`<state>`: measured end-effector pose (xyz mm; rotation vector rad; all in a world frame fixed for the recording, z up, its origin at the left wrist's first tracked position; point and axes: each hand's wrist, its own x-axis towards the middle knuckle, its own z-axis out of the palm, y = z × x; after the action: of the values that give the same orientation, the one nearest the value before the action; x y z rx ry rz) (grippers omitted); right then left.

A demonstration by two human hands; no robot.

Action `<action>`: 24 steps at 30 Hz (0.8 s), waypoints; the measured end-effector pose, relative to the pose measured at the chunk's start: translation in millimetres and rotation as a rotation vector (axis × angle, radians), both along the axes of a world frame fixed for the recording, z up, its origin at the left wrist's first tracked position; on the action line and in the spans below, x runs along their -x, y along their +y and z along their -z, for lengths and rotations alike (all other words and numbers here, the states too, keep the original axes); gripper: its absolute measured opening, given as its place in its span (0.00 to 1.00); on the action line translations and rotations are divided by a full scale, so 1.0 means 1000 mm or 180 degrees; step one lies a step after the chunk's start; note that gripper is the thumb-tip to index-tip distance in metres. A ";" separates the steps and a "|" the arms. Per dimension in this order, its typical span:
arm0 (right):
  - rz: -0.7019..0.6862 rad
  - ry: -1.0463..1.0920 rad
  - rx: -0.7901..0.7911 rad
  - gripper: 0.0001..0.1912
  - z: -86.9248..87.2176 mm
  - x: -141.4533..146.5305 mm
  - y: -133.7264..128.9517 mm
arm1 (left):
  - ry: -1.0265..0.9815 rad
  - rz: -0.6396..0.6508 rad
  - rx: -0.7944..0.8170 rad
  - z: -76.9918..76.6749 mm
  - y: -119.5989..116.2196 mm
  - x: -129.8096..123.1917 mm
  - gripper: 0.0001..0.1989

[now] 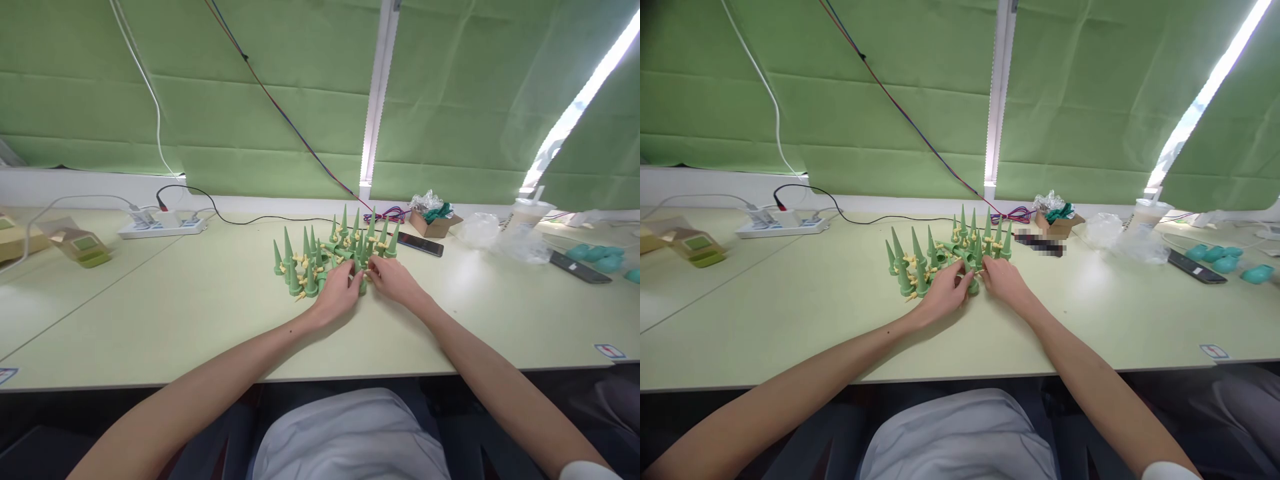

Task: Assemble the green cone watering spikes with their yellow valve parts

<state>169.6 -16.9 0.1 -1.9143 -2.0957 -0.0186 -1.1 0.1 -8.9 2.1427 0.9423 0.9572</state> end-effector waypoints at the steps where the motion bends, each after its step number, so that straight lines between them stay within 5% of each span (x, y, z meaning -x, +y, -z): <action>1: -0.0030 0.0124 -0.0087 0.05 0.000 -0.001 0.000 | -0.0103 -0.0001 0.0128 -0.001 0.000 0.000 0.13; 10: -0.0551 0.1539 -0.0772 0.07 -0.007 0.008 -0.006 | -0.0658 -0.0175 0.0866 -0.004 0.003 0.002 0.14; 24: -0.0699 0.1594 -0.0804 0.07 -0.008 0.011 -0.009 | -0.1078 -0.0067 0.0884 0.003 0.010 0.000 0.12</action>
<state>158.6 -25.9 8.1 -1.3625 -1.8428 0.2110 -1.2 9.9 -12.0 1.6791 0.8714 1.0876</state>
